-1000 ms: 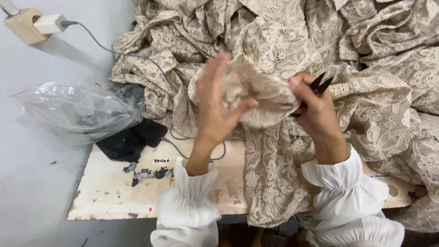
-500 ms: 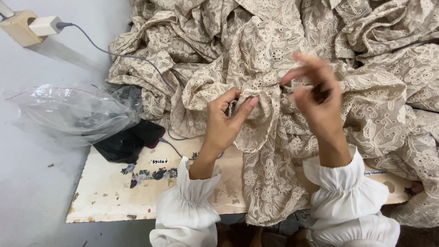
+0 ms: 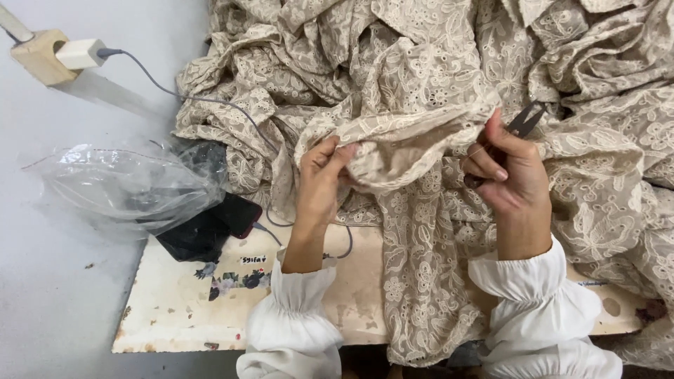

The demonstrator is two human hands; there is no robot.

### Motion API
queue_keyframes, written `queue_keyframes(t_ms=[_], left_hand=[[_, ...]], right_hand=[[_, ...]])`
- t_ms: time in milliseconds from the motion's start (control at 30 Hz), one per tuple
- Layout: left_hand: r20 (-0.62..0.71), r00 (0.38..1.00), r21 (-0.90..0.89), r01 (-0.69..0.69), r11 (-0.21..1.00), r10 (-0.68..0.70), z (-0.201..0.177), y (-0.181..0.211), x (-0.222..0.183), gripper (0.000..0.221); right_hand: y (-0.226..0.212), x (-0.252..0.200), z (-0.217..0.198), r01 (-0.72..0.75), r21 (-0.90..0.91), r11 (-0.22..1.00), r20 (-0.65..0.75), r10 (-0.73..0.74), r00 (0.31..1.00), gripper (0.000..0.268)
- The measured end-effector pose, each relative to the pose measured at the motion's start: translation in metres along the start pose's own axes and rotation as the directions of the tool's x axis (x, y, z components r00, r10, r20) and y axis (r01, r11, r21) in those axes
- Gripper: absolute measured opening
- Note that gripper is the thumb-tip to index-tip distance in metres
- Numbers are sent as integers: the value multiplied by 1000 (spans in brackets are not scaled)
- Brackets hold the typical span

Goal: Trimming loose threads from lace fabric using thread snips

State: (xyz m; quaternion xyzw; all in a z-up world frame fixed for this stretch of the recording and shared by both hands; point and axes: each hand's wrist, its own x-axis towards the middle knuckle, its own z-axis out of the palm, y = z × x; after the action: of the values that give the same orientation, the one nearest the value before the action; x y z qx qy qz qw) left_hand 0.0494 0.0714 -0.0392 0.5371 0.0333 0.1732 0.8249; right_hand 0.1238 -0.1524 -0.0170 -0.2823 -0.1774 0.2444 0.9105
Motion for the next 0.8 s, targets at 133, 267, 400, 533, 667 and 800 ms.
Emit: queue_keyframes(t_ms=[133, 267, 400, 533, 667, 800], left_hand=[[178, 976, -519, 204, 830, -129, -1, 5, 4, 21], [372, 903, -689, 424, 588, -214, 1, 11, 1, 16], [336, 942, -757, 279, 591, -14, 6, 11, -3, 24], [262, 955, -813, 142, 565, 138, 14, 8, 1, 14], [201, 976, -814, 116, 569, 88, 14, 7, 1, 13], [49, 999, -755, 33, 654, 7, 12, 9, 14, 16]], right_hand=[[2, 6, -15, -82, 239, 967, -70, 102, 992, 9], [2, 10, -22, -96, 250, 964, -115, 128, 985, 11], [0, 13, 14, -94, 334, 938, -239, 180, 954, 22], [4, 26, 12, -82, 316, 945, -326, 190, 926, 15], [11, 36, -13, -130, 255, 958, -266, 199, 943, 13], [18, 56, -19, -70, -224, 972, -241, 14, 970, 36]])
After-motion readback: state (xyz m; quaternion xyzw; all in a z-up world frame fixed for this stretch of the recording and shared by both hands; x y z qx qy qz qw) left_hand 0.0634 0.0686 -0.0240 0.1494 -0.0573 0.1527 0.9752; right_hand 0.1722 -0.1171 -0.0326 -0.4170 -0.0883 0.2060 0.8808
